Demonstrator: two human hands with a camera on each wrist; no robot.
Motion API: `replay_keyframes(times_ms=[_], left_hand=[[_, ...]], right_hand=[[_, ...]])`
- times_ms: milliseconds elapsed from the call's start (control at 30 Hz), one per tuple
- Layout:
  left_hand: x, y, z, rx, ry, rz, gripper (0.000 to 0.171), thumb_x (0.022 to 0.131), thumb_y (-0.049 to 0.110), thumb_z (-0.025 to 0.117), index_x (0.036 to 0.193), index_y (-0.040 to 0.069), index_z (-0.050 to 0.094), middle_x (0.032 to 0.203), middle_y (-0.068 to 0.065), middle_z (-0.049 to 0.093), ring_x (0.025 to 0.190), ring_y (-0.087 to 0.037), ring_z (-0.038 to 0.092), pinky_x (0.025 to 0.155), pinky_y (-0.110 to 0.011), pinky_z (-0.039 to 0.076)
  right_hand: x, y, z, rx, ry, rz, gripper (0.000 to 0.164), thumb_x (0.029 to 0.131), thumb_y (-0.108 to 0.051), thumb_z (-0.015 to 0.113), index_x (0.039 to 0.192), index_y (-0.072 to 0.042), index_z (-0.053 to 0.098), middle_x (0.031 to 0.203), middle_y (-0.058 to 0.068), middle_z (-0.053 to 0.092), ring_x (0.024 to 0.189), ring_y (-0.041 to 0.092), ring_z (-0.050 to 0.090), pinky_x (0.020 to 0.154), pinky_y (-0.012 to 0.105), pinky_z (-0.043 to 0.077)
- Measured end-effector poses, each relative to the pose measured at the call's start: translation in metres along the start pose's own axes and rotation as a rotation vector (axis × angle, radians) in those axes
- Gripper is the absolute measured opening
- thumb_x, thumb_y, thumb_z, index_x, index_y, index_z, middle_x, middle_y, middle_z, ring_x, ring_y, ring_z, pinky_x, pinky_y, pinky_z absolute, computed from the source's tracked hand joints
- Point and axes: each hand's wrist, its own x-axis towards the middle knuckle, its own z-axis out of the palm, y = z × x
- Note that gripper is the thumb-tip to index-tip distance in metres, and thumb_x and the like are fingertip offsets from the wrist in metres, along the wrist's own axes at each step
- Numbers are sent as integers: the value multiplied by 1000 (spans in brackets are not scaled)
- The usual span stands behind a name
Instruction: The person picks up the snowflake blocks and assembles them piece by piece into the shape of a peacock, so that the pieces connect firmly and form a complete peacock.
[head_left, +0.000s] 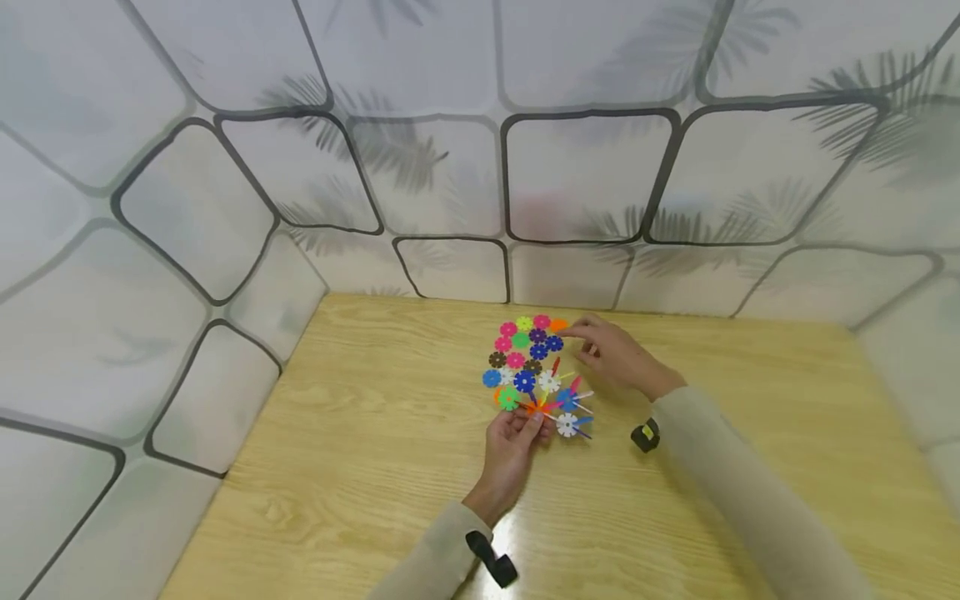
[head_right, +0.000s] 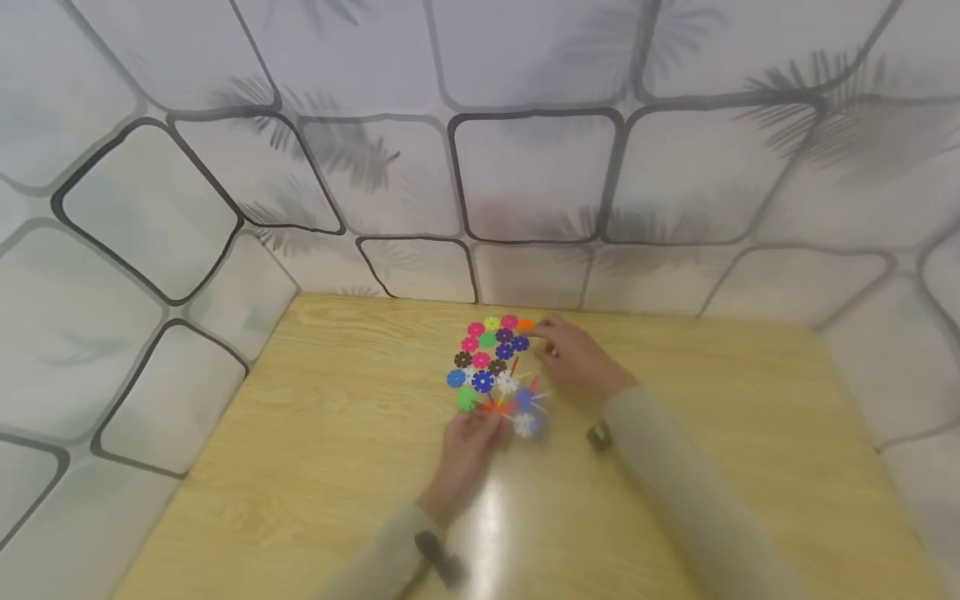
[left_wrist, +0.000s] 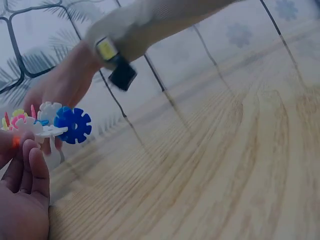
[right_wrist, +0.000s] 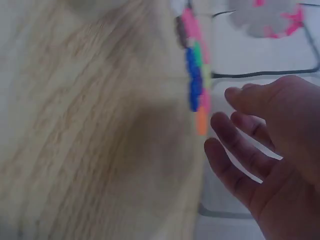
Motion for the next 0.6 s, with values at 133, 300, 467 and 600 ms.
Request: replay_keyframes(times_ms=[133,300,467,600], left_hand=[[0,-1,0,-15,-26,9,17,106,-6,59,98,10,60,87,4,79,82,-7,73,80,-23,63],[1,-3,1,-17,-43,12,18,107,-5,58,99,11,59,88,5,79,82,-7,72,80,-23,63],[3,-3,0,-10,-29,5,16,108,-4,58,99,10,58,88,3,75,81,-9,70,77,-23,62],[4,-3,-1,11,-11,3,17,109,-2,55,98,10,56,84,3,69,77,-10,64,72,-22,57]], right_hand=[[20,15,12,-65,-92,86,50,107,-12,67,155,-1,58,121,15,59,94,21,62,84,39,59],[26,15,14,-68,-112,144,37,102,-11,72,136,4,67,113,14,62,96,24,61,88,44,58],[20,9,3,62,-90,155,14,100,-4,75,113,1,71,107,16,75,98,27,70,91,42,61],[10,-5,-12,246,-67,92,10,106,-3,69,113,-4,75,107,12,80,100,29,75,87,30,61]])
